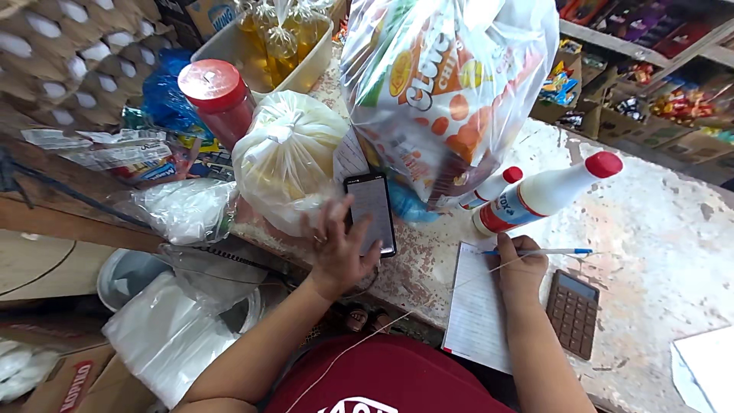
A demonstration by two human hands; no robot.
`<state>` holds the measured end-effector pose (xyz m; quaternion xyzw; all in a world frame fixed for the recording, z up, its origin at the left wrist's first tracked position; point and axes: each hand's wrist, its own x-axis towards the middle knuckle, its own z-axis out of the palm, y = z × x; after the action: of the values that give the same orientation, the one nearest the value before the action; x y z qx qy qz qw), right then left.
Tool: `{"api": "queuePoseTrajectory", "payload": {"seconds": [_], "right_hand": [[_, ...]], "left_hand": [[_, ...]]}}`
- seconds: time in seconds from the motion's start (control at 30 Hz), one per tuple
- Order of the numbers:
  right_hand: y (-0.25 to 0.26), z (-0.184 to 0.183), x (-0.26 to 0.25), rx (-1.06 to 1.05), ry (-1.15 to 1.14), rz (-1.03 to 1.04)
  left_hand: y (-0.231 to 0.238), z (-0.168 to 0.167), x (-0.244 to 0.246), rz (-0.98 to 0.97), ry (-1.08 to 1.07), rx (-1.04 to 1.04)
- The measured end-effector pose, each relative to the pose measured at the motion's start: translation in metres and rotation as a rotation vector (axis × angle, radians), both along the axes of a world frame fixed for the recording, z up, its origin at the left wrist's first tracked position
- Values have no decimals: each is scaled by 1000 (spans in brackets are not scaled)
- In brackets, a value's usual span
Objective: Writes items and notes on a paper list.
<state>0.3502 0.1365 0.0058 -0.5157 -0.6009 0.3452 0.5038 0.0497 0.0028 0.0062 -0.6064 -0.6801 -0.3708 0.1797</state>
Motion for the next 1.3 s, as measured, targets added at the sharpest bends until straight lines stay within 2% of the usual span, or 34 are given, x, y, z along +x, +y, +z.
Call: {"api": "queuePoseTrajectory", "payload": {"seconds": [0.07, 0.17, 0.27, 0.4, 0.47, 0.63, 0.83, 0.93, 1.2, 1.3], "right_hand": [[0, 0, 0, -4, -6, 2], [0, 0, 1, -7, 8, 2], [0, -1, 2, -2, 5, -6], [1, -1, 3, -9, -2, 5], [1, -1, 3, -36, -18, 1], [4, 3, 8, -101, -28, 6], [-1, 37, 10, -322, -42, 191], [-6, 33, 3, -256, -65, 260], [-5, 8, -18, -107, -43, 150], [-7, 4, -18, -72, -102, 142]], "left_hand": [[-2, -3, 21, -219, -32, -16], [6, -8, 54, -564, -14, -175], [17, -5, 87, -713, 6, -254], [37, 24, 116, -855, -3, -851], [43, 22, 126, -893, -18, -936], [33, -1, 135, -943, 26, -760], [33, -10, 133, -925, 88, -659], [32, -13, 132, -917, 109, -620], [31, -13, 132, -879, 113, -618], [31, -16, 133, -865, 123, -584]]}}
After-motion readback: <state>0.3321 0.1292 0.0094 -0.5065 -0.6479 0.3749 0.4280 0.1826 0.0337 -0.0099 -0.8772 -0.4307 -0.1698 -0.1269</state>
